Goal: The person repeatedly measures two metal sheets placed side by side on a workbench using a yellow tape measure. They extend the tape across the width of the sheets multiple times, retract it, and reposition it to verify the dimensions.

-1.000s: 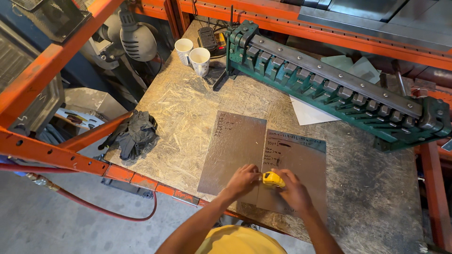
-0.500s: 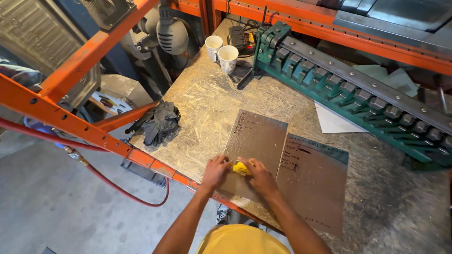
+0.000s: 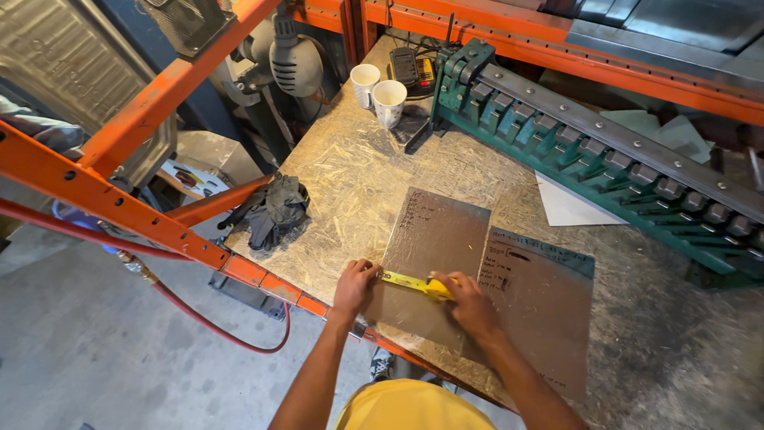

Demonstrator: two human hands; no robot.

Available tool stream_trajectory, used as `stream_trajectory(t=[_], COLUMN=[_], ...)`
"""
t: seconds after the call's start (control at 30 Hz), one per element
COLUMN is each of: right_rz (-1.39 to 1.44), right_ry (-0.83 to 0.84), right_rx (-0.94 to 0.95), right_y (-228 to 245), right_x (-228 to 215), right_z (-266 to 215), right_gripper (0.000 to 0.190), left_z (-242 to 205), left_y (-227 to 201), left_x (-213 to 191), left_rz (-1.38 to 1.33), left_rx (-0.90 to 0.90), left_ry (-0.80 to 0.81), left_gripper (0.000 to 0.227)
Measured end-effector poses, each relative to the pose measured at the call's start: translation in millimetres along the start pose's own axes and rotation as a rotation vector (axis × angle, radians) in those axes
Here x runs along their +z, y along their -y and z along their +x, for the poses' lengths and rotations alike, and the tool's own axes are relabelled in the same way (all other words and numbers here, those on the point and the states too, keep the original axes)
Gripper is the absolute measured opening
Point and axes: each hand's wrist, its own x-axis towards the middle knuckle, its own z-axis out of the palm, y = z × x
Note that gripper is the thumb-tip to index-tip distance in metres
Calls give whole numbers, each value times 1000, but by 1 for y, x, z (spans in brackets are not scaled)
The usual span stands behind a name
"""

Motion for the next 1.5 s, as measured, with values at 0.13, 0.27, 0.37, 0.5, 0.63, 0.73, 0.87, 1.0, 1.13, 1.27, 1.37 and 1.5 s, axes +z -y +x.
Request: stream_trajectory(t=[0.13, 0.27, 0.37, 0.5, 0.63, 0.73, 0.87, 1.0, 1.13, 1.27, 1.37, 1.5], right_rz=[2, -84, -51, -34, -17, 5, -28, 1, -50, 14, 25, 123], right_ry=[-43, -71, -120, -137, -124, -127, -126, -118, -105, -80, -109, -132], right_rx=[119, 243, 246, 243, 237, 228, 229, 237, 257, 201, 129, 165], right_y=[-58, -108, -120, -125, -121, -119, -119, -105, -89, -59, -39, -21], right_x=[-11, -11, -10, -7, -11, -13, -13, -20, -6, 2, 7, 2], right_z=[-35, -66, -75, -76, -77, -78, -78, -77, -67, -60, -57, -58], right_gripper=[82, 93, 86, 86, 85, 85, 86, 84, 87, 92, 89, 67], left_z=[3, 4, 4, 4, 3, 3, 5, 8, 10, 9, 5, 1], left_y=[-1, -4, -4, -1, -8, -13, -13, -21, -66, -120, -142, -150], left_x=[-4, -12, -14, -10, -21, -26, -20, -17, -22, -18, 12, 14], left_rz=[-49, -73, -58, -66, -90, -93, -64, 68, 15, -84, -76, -51], left_rx=[26, 25, 35, 47, 14, 10, -15, 11, 58, 168, 264, 250], left_ry=[0, 22, 26, 26, 30, 32, 55, 128, 146, 111, 118, 149], left_gripper=[19, 22, 23, 24, 25, 24, 23, 16, 27, 17, 26, 34])
